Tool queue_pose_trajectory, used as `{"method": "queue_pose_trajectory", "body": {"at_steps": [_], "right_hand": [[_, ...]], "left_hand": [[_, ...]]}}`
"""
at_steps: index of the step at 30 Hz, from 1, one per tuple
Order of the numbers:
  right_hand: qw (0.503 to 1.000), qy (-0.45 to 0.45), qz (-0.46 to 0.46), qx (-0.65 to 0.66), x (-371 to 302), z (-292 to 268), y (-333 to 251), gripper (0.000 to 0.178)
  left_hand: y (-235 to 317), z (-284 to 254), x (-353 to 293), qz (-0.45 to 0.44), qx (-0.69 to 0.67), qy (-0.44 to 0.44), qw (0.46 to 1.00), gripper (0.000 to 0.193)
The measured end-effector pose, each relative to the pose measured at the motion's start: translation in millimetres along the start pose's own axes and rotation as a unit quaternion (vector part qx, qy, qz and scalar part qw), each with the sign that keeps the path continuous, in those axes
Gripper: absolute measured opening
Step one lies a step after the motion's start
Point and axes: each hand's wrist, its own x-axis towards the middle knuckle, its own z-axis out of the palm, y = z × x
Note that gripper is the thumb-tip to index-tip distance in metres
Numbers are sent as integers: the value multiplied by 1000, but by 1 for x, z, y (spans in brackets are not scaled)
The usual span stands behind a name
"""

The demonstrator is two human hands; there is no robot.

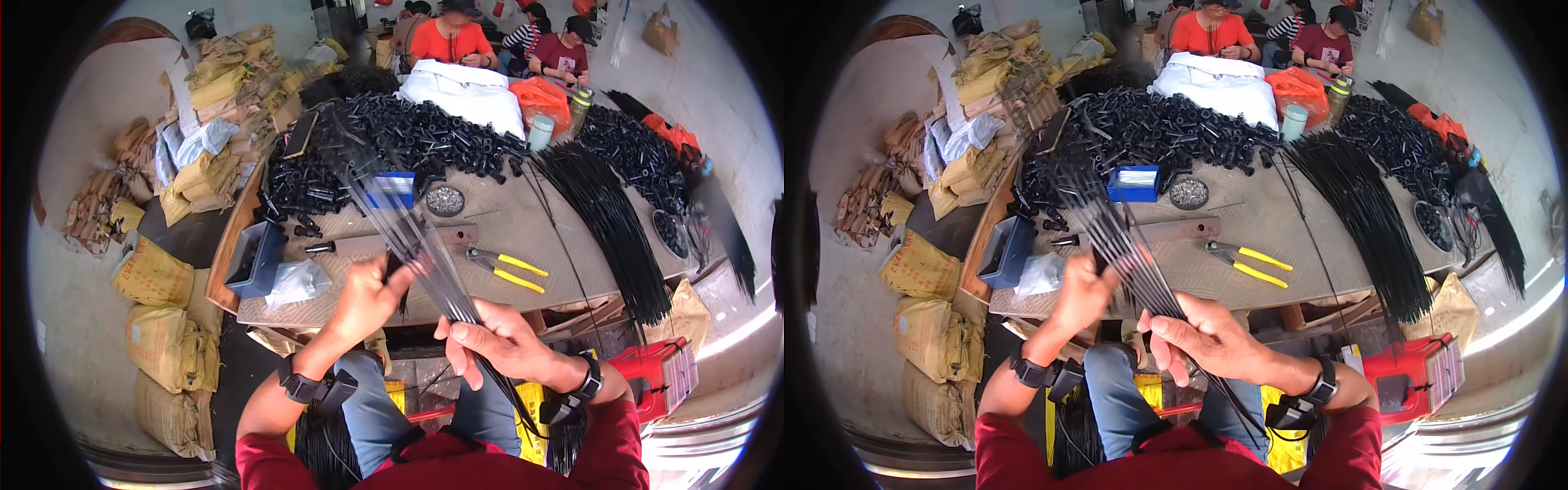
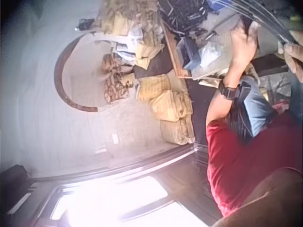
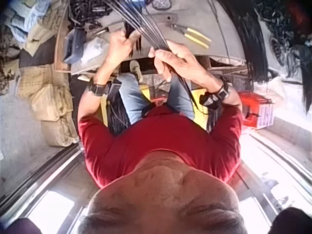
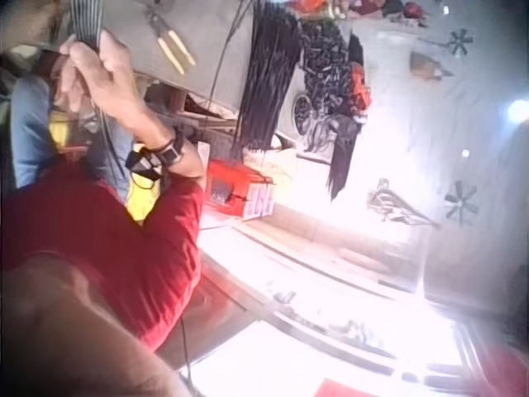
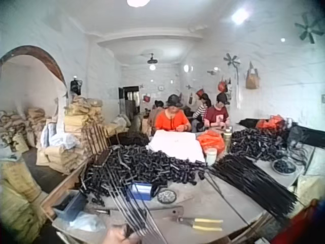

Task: Assembling umbrella ribs and small plastic components at a factory workstation.

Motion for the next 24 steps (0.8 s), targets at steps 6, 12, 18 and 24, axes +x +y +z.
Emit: {"method": "queue_pose_trajectory", "body": {"at_steps": [6,12,18,24], "right_hand": [[994,-76,-72,-13,10,-6,48,17],[995,-25,-62,-70,27,-3,156,21],[999,-5,22,-47,36,-17,199,23],[998,-61,11,-26,57,-11,281,37]], "left_hand": [[-88,-10,40,257,203,-11,945,21],[-90,-29,77,143,581,46,800,55],[-63,-49,15,-3,498,-195,845,102],[-102,-24,-30,144,401,-258,867,102]]}}
